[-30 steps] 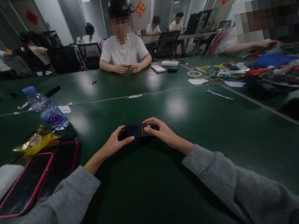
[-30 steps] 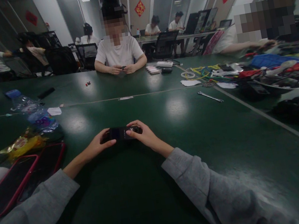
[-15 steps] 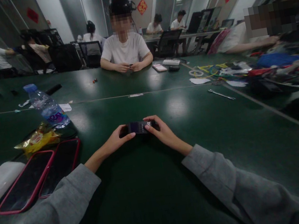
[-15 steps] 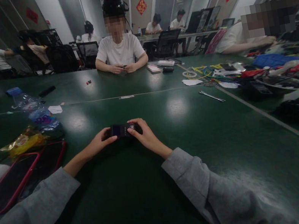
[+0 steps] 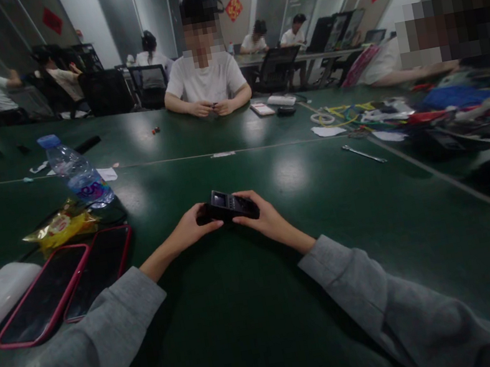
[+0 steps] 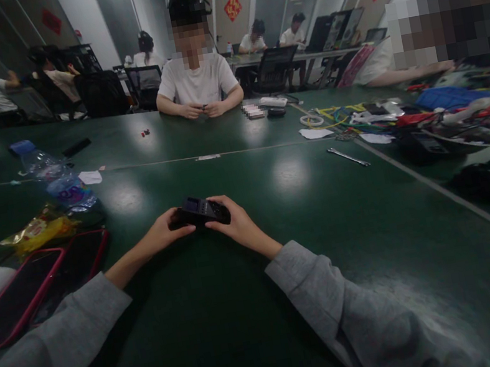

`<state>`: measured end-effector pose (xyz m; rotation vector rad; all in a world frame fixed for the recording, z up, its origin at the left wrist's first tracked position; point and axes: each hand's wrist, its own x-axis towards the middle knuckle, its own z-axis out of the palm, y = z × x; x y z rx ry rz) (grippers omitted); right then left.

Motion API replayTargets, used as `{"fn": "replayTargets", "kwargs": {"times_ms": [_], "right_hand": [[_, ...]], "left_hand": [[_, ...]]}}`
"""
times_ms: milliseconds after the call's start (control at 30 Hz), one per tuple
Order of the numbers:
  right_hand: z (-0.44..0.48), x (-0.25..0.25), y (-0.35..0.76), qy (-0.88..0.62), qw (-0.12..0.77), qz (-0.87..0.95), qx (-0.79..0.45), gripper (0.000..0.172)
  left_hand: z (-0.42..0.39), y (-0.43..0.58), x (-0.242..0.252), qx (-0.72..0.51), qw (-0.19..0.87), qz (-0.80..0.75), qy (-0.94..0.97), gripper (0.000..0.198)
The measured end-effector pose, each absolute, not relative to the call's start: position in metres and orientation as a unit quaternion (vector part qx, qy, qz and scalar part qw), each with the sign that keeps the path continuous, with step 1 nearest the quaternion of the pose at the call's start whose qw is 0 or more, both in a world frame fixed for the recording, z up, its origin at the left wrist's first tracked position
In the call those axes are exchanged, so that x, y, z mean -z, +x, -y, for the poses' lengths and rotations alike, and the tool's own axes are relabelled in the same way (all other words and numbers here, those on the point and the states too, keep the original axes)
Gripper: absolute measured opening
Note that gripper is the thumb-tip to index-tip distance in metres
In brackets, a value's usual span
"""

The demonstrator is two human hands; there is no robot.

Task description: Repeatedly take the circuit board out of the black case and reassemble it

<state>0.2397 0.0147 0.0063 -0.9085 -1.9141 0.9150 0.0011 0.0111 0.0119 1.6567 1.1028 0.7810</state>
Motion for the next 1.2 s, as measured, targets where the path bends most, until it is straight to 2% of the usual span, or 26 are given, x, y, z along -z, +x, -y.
{"fn": "replayTargets", "kwargs": {"times_ms": [367,767,1200], "right_hand": [[-0.017,-0.006,0.241,-0.376,0.455,0.692,-0.414,0.051],[-0.029,-0.007,0.254,-0.417,0.503,0.535,-0.535,0.061],[-0.025,-0.007,0.251,-0.360,0.489,0.581,-0.541,0.054]], "left_hand": [[-0.014,0.000,-0.008,-0.322,0.420,-0.481,0.699,0.054],[-0.008,0.001,-0.019,-0.326,0.451,-0.481,0.678,0.050],[-0.013,-0.004,-0.007,-0.350,0.480,-0.460,0.660,0.050]]}}
